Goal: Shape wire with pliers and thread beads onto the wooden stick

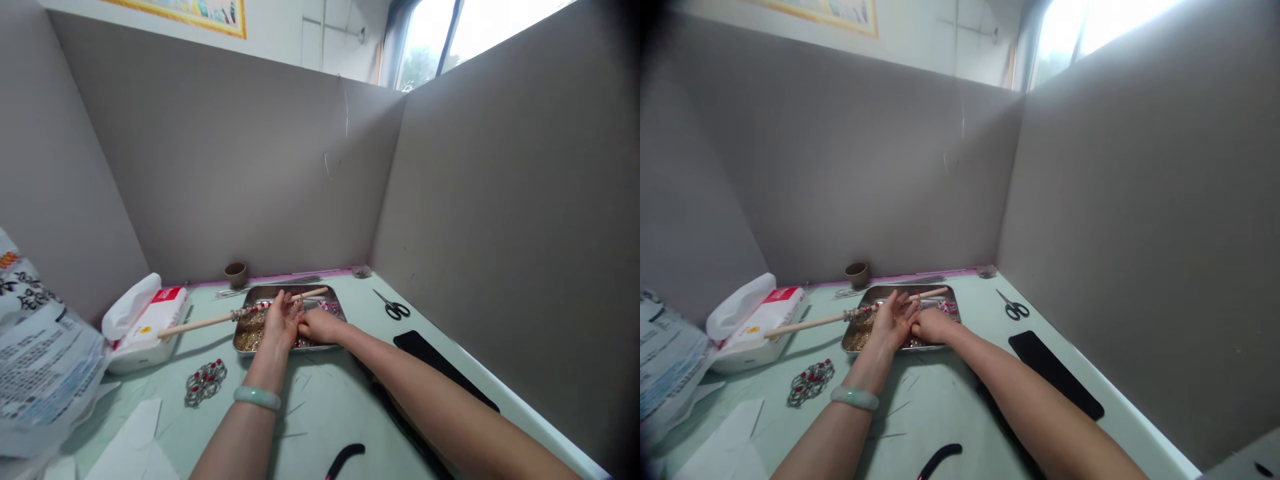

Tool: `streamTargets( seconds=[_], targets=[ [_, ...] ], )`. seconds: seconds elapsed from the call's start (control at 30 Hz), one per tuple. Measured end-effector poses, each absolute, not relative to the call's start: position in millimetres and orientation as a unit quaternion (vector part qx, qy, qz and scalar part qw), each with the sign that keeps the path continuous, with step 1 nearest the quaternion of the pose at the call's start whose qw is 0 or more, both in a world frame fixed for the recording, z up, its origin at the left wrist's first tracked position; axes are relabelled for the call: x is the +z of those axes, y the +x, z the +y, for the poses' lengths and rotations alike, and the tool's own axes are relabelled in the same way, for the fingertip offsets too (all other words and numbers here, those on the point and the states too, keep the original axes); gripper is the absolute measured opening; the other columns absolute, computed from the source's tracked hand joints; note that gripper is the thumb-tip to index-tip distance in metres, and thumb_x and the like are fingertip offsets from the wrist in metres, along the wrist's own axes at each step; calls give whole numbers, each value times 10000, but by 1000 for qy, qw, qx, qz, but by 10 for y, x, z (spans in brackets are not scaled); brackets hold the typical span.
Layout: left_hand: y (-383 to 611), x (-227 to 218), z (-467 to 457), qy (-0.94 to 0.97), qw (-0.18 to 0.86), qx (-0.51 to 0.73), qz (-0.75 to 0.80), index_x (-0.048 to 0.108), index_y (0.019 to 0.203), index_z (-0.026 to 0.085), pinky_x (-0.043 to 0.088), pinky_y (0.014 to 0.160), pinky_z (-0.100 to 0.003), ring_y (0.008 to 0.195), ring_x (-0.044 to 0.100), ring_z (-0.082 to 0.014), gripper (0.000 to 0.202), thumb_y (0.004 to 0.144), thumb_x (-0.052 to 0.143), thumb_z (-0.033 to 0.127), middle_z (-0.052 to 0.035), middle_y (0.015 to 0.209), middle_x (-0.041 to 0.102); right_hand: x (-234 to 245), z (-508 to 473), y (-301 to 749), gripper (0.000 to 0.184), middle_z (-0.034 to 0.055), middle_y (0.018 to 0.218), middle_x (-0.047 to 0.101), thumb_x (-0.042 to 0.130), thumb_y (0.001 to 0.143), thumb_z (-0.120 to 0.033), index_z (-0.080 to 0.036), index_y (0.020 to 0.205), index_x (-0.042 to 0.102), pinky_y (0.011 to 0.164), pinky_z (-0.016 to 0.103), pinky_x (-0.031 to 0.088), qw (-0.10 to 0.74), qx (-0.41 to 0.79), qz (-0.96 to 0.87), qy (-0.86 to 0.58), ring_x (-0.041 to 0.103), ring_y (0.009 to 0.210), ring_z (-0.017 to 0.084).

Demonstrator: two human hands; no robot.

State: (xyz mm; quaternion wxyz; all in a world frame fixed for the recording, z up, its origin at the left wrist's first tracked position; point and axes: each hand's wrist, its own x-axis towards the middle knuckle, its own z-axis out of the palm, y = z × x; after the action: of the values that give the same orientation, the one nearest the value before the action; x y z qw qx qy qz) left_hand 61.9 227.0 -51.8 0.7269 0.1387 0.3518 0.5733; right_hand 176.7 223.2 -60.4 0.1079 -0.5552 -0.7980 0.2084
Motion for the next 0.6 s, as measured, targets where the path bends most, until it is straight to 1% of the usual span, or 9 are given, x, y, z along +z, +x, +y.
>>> streamTargets(
  seconds=[0.07,0.1,0.17,0.27,0.33,0.37,0.47,0.53,0.6],
  targets=[
    [619,-505,2277,138,728,579,340,594,841,180,471,656,-247,760,598,-144,168,884,494,308,-57,933,594,-596,2308,1799,150,62,746,669,546,743,-204,-160,642,647,671,264,378,150,215,-770,-581,571,750,200],
    [619,-500,2279,138,732,577,336,598,846,174,472,653,-241,750,598,-142,173,888,488,301,-61,906,595,-577,2337,1838,161,63,704,653,547,736,-199,-156,599,619,659,261,377,175,223,-752,-595,566,725,194],
    [616,-494,2281,142,741,566,332,611,853,159,470,639,-239,727,598,-144,183,889,489,291,-73,856,599,-516,2371,1940,202,35,581,583,529,743,-198,-159,546,557,598,248,368,233,249,-706,-620,530,611,159],
    [611,-502,2281,144,756,543,336,616,832,146,469,615,-249,696,601,-151,174,882,498,263,-87,815,609,-409,2370,2042,228,-42,456,418,427,801,-224,-183,583,479,461,221,315,331,313,-617,-641,375,414,98],
    [615,-512,2275,140,763,531,341,608,803,140,474,600,-257,674,605,-153,165,879,491,230,-91,798,617,-363,2357,2005,222,-74,451,345,352,829,-232,-202,619,417,399,205,273,397,357,-554,-638,283,359,79],
    [622,-515,2270,137,765,528,342,601,789,138,477,592,-259,661,607,-153,163,877,484,210,-88,784,619,-354,2353,1949,216,-83,459,325,329,836,-233,-211,629,385,381,200,260,430,375,-524,-632,260,349,75],
    [674,-514,2252,129,772,524,336,591,764,127,479,545,-254,588,597,-142,162,867,470,159,-77,719,620,-386,2353,1686,199,-86,486,315,312,845,-250,-225,648,334,359,197,264,520,403,-444,-608,267,348,75],
    [728,-510,2252,119,771,531,331,586,740,125,451,478,-220,486,543,-108,179,868,464,148,-45,627,593,-436,2349,1495,182,-75,509,344,302,844,-266,-228,669,336,365,199,291,570,404,-404,-591,317,366,85],
    [786,-512,2268,103,763,543,335,569,694,136,407,417,-189,401,467,-80,222,882,452,161,0,525,534,-488,2328,1351,176,-61,540,385,313,839,-293,-228,681,356,390,199,328,607,396,-382,-574,381,414,97]
  ],
)
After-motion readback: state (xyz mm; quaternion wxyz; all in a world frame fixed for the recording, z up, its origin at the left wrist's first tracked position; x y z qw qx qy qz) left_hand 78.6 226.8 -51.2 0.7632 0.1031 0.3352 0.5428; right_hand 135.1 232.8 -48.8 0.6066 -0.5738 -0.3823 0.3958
